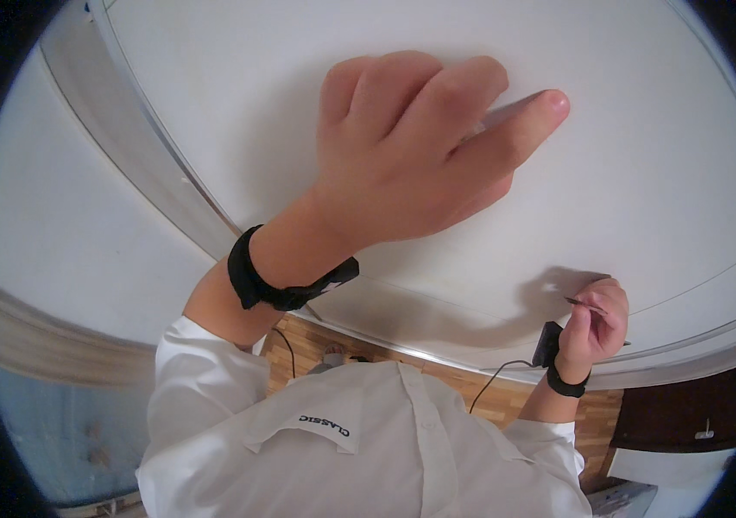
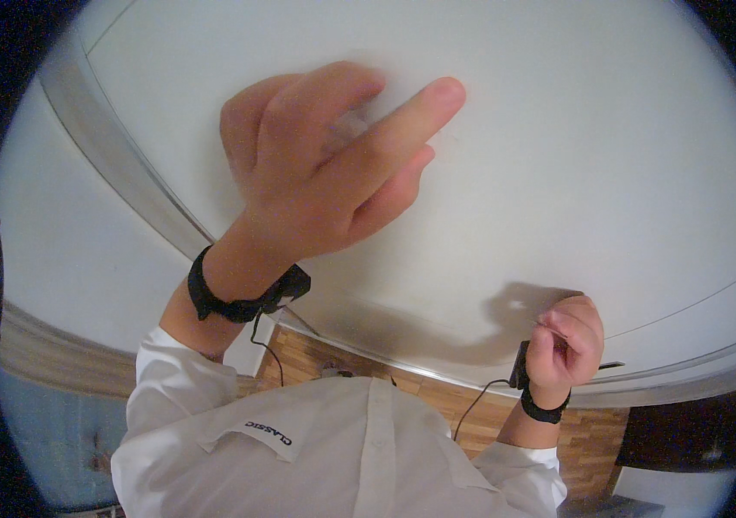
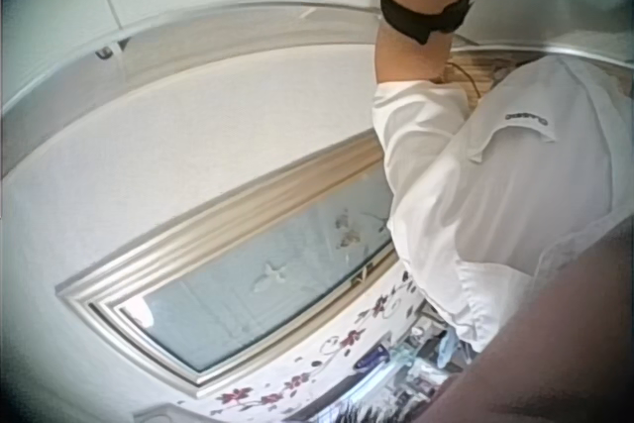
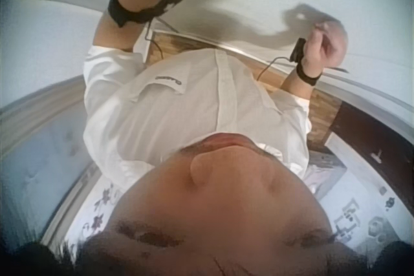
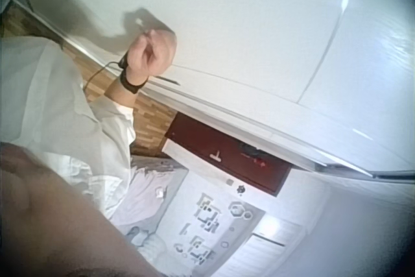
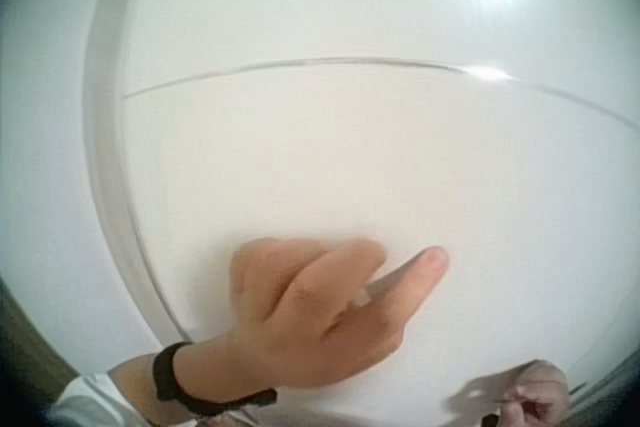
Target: Repairing a sliding wardrobe door using tools and a cleaning cloth.
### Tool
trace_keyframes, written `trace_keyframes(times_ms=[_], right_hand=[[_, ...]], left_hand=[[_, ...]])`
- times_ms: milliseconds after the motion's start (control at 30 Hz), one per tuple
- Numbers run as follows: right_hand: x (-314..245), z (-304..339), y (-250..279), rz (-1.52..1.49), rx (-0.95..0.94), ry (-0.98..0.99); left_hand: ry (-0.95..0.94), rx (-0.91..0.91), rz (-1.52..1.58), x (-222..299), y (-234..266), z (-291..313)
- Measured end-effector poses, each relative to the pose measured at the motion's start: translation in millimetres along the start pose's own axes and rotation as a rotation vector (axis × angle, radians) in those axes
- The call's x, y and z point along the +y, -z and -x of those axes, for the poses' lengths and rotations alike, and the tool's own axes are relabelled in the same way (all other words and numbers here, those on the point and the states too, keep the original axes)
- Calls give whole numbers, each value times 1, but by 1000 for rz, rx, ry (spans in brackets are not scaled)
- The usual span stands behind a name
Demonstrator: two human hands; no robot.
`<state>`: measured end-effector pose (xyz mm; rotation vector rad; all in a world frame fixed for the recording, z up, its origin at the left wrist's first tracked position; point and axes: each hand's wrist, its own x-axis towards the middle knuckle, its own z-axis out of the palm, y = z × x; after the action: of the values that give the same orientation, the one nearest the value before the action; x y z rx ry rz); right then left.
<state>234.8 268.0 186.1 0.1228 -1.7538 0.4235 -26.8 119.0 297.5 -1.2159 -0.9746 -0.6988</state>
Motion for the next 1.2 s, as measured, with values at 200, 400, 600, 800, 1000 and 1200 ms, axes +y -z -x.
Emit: trace_keyframes(times_ms=[200, 400, 600, 800, 1000, 1200], right_hand=[[-2, -3, 0, 2, -16, 29], [-3, -5, -2, 19, -13, 31], [-7, -3, -1, -2, -6, -15], [-7, -3, -1, -13, -17, -10], [-6, -5, 3, -12, -14, -21], [-6, -4, 3, -14, 10, -38]], left_hand=[[27, 56, 39, -3, 3, 5], [88, 8, -30, 5, 4, -4], [27, 69, -36, -3, 0, -5], [15, 106, -27, -2, 2, -5], [-12, 155, 21, 1, -7, -4], [12, 144, 35, 8, -12, -1]])
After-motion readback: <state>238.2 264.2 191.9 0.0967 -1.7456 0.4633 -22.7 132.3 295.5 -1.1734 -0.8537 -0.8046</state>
